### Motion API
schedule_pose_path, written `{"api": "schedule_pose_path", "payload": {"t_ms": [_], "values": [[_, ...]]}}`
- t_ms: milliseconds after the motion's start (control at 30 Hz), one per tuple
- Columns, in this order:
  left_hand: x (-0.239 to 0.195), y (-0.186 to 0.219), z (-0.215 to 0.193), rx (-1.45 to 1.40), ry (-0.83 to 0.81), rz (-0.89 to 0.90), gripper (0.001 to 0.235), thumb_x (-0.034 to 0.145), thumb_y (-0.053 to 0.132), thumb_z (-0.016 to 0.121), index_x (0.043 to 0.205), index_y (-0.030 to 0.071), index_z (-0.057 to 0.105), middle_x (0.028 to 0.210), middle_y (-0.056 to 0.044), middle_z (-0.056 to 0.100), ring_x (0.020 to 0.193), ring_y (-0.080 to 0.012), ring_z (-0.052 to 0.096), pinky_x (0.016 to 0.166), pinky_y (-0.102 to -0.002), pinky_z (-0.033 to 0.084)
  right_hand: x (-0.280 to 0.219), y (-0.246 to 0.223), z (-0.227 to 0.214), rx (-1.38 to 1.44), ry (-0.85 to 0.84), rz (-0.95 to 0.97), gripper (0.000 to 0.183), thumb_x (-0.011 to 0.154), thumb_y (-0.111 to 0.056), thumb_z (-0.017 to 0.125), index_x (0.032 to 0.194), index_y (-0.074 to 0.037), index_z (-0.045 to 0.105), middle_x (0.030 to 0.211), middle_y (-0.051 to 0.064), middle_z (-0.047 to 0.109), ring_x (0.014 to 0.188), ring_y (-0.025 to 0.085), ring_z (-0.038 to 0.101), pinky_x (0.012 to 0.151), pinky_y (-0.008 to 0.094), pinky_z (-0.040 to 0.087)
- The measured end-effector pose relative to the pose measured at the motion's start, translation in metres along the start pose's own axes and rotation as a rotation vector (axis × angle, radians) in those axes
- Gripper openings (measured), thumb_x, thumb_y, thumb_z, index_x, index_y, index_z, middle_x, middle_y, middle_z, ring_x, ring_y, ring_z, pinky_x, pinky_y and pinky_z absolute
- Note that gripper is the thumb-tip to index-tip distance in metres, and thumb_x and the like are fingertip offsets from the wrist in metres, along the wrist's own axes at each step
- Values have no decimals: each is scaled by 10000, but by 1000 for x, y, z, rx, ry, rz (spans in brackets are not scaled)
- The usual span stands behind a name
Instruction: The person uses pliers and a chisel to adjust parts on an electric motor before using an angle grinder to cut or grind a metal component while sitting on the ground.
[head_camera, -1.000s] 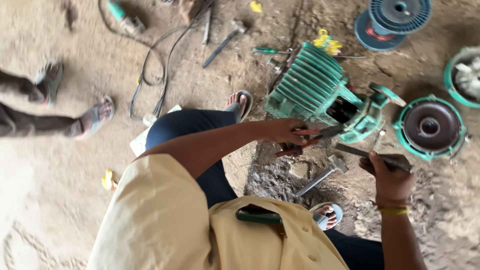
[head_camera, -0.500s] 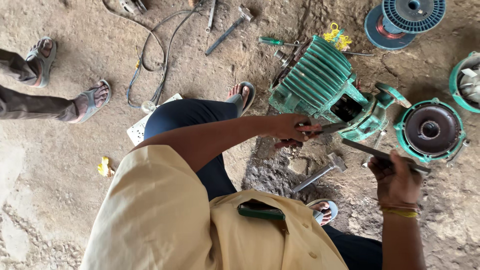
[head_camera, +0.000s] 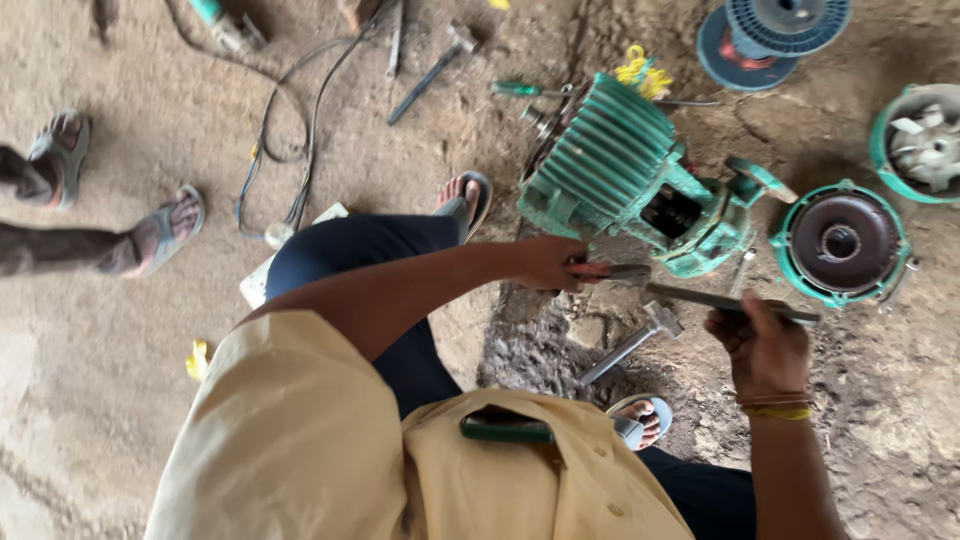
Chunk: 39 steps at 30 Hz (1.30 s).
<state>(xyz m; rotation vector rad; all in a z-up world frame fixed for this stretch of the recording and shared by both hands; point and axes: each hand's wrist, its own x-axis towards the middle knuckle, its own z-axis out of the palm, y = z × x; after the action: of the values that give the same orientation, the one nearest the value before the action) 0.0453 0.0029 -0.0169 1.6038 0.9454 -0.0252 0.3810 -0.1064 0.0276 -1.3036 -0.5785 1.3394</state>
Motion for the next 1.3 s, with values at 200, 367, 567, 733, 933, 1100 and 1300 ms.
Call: {"api": "schedule_pose_path", "payload": {"t_ms": [200,367,567,733,933,1100,1300], "values": [[-13,5,-6,40,46,1,410,920,369,729,1170,71,601,943,-118,727,714,-167,724,634,-344,603,8,18,4,-785,61,-205,261,978,-202,739,986,44,654,866,208,759,749,293,764,691,379,627],[-12,-4,-3,285,87,149,344,923,379,720,1103,99,636,958,-109,714,850,-234,718,778,-415,561,7,26,9,-410,-90,-262,276,944,-172,758,944,65,618,893,212,747,789,288,768,724,371,658],[-13,-22,-7,404,131,137,361,932,398,731,1041,69,629,949,-127,683,891,-282,683,803,-457,533,8,19,11,56,-47,-91,201,961,-144,710,996,10,586,984,173,717,899,304,767,781,435,628],[-20,-16,-12,297,104,61,294,926,325,709,1085,94,622,880,-98,687,769,-228,689,715,-411,544,8,24,17,47,-98,-16,209,941,-113,697,994,35,559,992,252,742,907,347,777,819,429,636],[-30,4,-10,-30,47,-60,259,999,290,653,1101,56,609,811,-80,711,639,-124,706,548,-314,588,8,34,17,36,-116,0,225,917,-94,716,1019,35,562,1014,232,733,931,326,767,830,426,621],[-32,12,-15,-154,80,16,254,989,241,654,1132,41,590,866,-95,734,739,-149,764,581,-322,639,8,45,17,-66,-123,-10,228,921,-82,725,1039,64,596,1027,215,725,933,296,762,828,382,634],[-31,7,-14,-220,25,27,281,990,247,649,1144,22,581,873,-135,748,772,-162,776,597,-352,624,9,43,18,-218,-27,-4,208,906,-88,741,990,69,634,986,237,754,894,305,770,792,355,643]]}}
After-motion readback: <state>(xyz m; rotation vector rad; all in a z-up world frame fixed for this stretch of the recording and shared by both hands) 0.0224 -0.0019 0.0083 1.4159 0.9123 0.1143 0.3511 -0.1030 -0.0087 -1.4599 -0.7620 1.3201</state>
